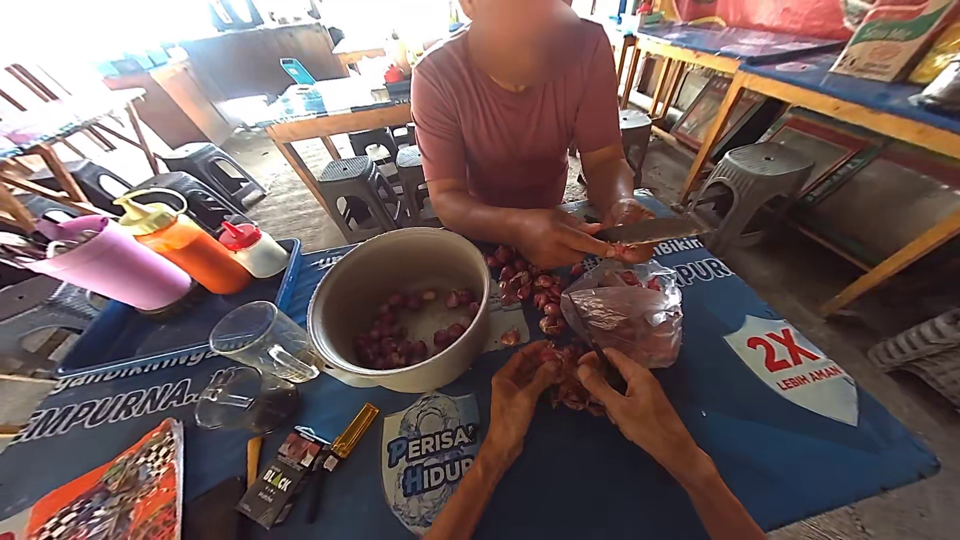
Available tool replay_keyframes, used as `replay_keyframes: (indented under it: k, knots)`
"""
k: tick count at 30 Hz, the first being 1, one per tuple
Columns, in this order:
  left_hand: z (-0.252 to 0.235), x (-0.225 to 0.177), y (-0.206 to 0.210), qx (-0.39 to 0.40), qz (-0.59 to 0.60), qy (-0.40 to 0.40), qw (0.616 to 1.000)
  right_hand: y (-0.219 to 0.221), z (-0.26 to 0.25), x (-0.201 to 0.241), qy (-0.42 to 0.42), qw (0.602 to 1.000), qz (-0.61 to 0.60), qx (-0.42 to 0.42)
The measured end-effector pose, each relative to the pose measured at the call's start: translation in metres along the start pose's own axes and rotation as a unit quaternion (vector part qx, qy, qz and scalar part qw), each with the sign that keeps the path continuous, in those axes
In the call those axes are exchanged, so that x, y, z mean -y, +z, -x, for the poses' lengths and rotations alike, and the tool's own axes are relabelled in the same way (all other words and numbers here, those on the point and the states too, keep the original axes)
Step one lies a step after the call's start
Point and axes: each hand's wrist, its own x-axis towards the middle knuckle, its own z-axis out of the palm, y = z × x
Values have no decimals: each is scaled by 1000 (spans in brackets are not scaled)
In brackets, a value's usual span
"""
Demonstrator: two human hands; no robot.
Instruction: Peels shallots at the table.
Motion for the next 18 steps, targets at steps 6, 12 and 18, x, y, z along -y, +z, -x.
replay_keyframes:
  k: [6,12,18]
  knots:
    - [5,-3,7,-39,-18,48,998,6,22,5,12,992,-84,97]
    - [10,1,9,-42,-93,90,991,8,22,10,74,976,-155,134]
    - [11,10,9,-35,-136,143,980,3,22,12,132,944,-252,170]
